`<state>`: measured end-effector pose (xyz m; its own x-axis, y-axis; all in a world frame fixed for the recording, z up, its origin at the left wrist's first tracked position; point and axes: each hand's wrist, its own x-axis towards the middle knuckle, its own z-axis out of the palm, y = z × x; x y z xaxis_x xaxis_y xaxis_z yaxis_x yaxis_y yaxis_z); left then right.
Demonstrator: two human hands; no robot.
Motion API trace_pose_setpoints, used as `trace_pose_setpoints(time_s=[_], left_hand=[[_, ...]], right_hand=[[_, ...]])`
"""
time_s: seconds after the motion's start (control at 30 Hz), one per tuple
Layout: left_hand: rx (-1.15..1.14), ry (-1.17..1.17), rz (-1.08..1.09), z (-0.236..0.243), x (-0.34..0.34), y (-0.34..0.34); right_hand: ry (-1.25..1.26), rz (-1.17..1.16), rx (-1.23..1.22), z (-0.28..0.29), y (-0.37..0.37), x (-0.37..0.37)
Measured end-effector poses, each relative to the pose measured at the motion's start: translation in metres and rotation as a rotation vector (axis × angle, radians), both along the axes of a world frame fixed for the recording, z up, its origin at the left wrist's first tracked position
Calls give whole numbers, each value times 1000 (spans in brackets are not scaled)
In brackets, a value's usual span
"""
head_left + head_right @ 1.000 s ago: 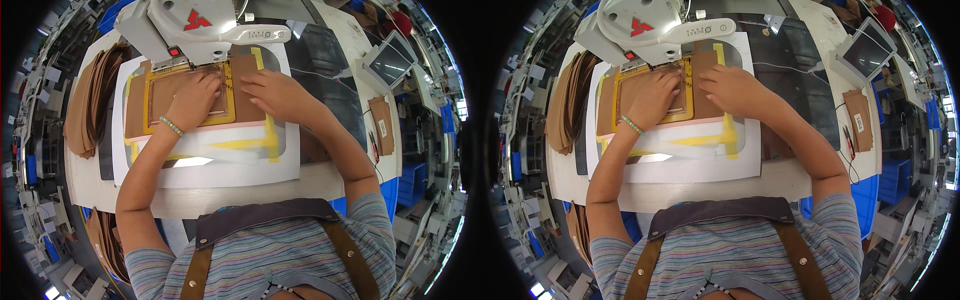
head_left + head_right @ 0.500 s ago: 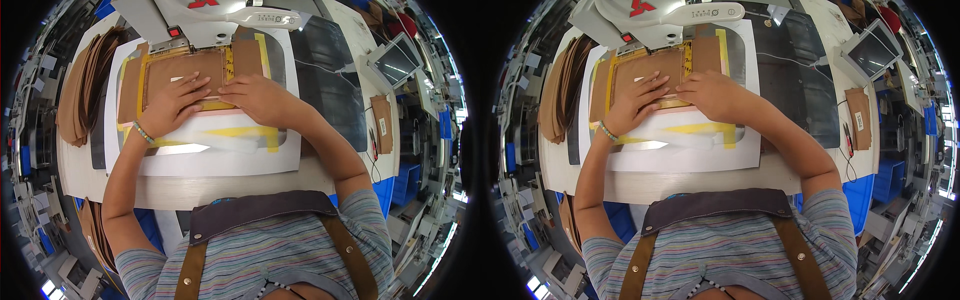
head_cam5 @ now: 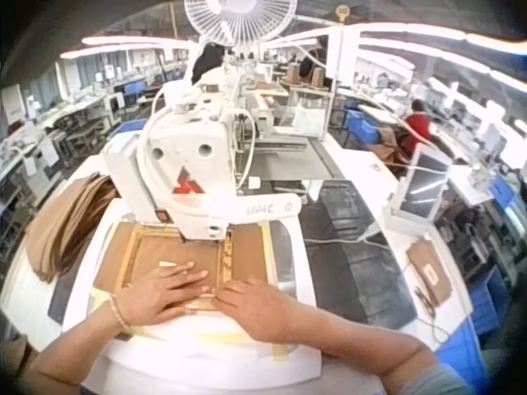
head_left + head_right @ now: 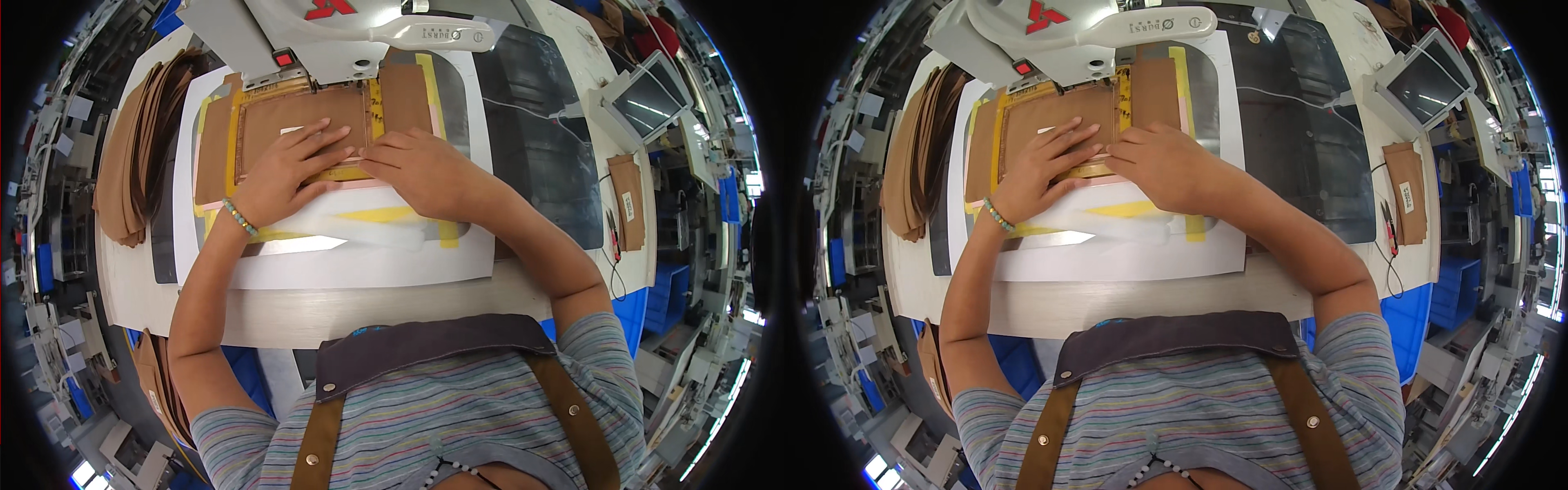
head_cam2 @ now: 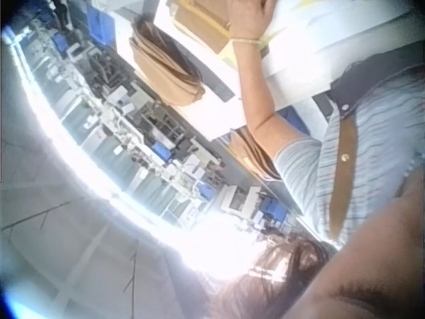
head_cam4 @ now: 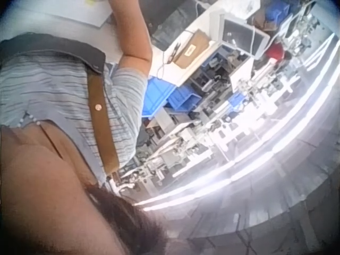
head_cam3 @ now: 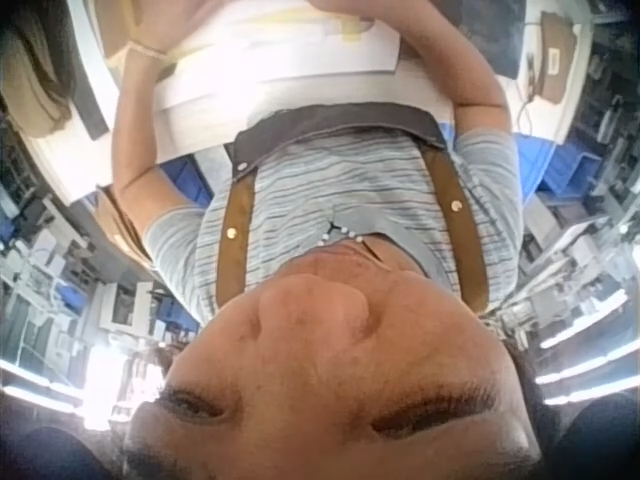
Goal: Sewing a leather brand label onto a piece of leather material using an industrial sewing machine.
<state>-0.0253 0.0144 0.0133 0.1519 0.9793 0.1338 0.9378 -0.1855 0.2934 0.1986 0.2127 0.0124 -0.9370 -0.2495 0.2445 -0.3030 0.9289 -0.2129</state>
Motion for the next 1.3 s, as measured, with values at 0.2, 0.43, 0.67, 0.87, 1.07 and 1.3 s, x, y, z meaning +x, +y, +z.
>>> trace_pose_setpoints(time_s=[0.2, 0.43, 0.67, 0.87, 1.07, 1.3], left_hand=[[3, 8, 11, 1, -2, 7], [39, 51, 42, -4, -8, 18], [57, 81, 31, -11, -24, 39], [102, 99, 56, -12, -34, 51], [58, 108, 184, -16, -36, 62], [43, -250, 273, -24, -41, 57]], right_hand=[[-8, -32, -15, -2, 0, -1], [112, -77, 80, -9, 4, -5], [110, -100, 95, -11, 15, -16], [56, -72, 0, 43, 12, -6], [554, 31, -537, 143, -29, 73], [296, 510, -1043, 220, -52, 137]])
